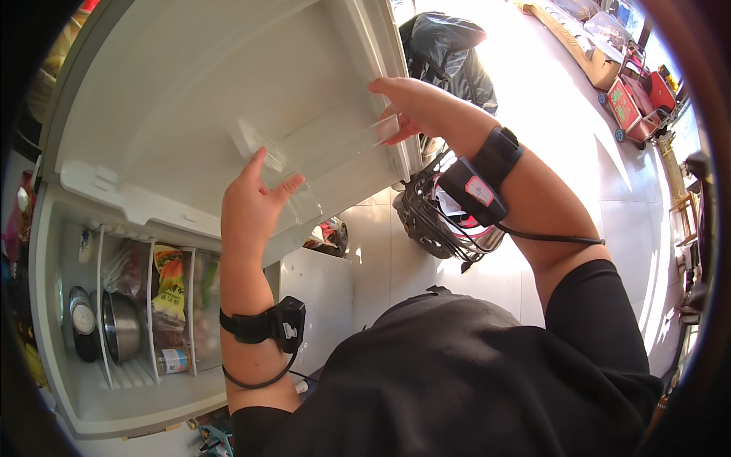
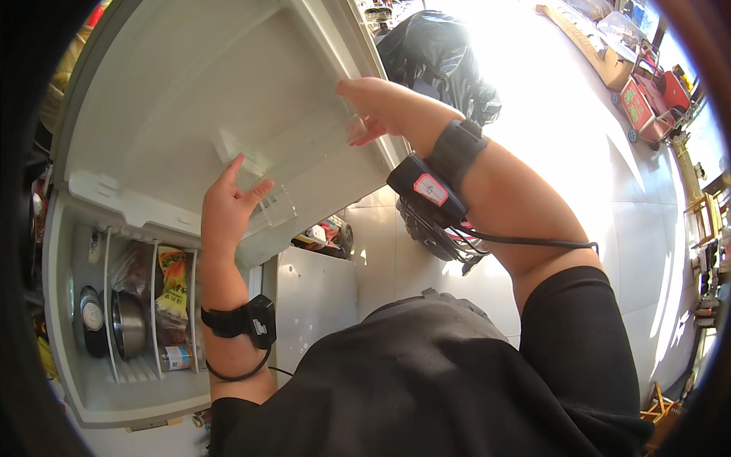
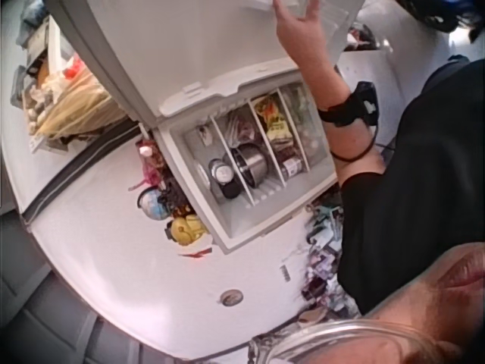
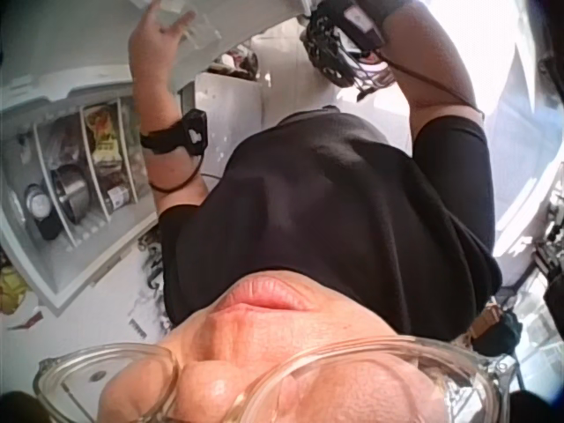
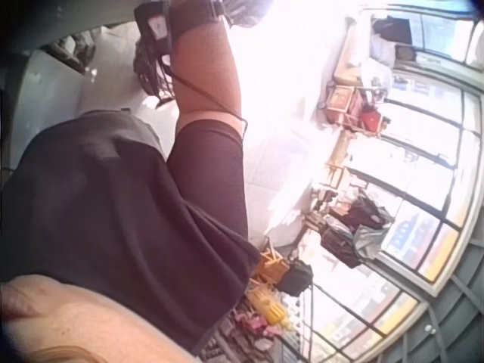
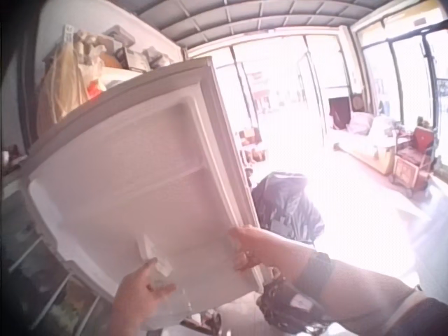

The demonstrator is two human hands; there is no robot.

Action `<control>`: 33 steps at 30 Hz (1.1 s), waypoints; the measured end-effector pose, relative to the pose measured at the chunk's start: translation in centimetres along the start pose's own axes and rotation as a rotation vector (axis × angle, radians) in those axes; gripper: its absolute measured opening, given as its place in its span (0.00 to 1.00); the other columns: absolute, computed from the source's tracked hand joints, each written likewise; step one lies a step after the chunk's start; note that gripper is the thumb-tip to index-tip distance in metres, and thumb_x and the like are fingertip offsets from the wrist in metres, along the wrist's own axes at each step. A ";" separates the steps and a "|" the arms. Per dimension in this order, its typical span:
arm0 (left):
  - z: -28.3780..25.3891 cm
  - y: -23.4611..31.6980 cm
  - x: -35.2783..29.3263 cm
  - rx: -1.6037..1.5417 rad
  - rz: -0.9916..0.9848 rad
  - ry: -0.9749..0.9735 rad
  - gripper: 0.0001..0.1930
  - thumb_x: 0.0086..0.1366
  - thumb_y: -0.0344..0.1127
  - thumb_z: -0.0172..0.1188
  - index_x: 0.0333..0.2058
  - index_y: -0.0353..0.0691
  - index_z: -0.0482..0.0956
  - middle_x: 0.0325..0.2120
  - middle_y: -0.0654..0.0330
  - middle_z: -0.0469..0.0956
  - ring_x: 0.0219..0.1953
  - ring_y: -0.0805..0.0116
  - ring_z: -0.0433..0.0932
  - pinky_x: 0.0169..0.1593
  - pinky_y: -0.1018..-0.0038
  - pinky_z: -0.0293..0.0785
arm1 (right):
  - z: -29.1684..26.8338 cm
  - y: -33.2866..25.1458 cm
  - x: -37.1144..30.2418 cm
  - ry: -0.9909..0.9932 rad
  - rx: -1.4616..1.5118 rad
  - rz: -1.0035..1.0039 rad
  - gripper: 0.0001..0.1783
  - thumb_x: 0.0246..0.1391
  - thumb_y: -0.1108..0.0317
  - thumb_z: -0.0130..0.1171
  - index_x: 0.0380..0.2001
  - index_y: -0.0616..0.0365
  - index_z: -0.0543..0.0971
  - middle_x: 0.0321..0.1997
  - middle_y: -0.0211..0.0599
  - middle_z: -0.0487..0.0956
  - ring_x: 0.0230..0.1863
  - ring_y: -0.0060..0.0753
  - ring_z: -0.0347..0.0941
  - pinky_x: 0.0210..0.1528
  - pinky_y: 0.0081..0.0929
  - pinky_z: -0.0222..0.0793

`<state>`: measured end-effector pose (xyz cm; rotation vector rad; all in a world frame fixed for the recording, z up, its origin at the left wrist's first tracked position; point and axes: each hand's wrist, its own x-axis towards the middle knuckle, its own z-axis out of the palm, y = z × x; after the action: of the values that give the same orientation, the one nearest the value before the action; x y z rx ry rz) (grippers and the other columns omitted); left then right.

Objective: The person washes a transparent plastic shelf in the sink, then carries it to the refrigerator. They open the fridge and install the shelf inside, adjusting it to fit properly.

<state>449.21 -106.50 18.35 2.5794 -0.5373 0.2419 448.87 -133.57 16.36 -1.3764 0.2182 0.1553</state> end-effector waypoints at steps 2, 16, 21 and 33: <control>-0.4 0.2 0.3 0.021 -0.013 -0.037 0.42 0.44 0.58 0.66 0.52 0.35 0.67 0.11 0.63 0.61 0.16 0.73 0.61 0.23 0.75 0.63 | -0.1 -0.4 0.1 -0.017 -0.090 0.024 0.32 0.54 0.52 0.48 0.55 0.64 0.58 0.44 0.56 0.69 0.33 0.45 0.76 0.29 0.32 0.76; 0.0 0.8 0.0 -0.037 -0.057 -0.065 0.39 0.48 0.52 0.66 0.54 0.36 0.64 0.10 0.66 0.54 0.15 0.77 0.53 0.21 0.79 0.57 | 0.4 -0.6 0.1 0.030 -0.171 0.217 0.36 0.56 0.48 0.42 0.59 0.62 0.53 0.56 0.59 0.60 0.42 0.49 0.72 0.34 0.33 0.77; -0.1 0.9 -0.2 0.005 -0.033 -0.061 0.37 0.49 0.49 0.66 0.55 0.37 0.64 0.10 0.66 0.55 0.15 0.77 0.53 0.22 0.78 0.57 | 0.4 -0.5 -0.5 0.032 -0.166 0.148 0.38 0.55 0.44 0.43 0.57 0.63 0.55 0.52 0.56 0.64 0.36 0.42 0.74 0.33 0.32 0.76; -2.7 -3.3 -6.3 -0.281 -0.135 -0.059 0.35 0.52 0.47 0.63 0.55 0.38 0.63 0.09 0.65 0.61 0.14 0.77 0.59 0.22 0.79 0.58 | -1.7 4.2 -3.0 0.163 0.132 0.026 0.35 0.53 0.40 0.45 0.53 0.59 0.63 0.40 0.43 0.72 0.37 0.35 0.71 0.37 0.33 0.69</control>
<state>444.68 -100.46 17.58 2.3416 -0.3856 0.0397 444.90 -134.37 12.81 -1.2561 0.3763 0.0490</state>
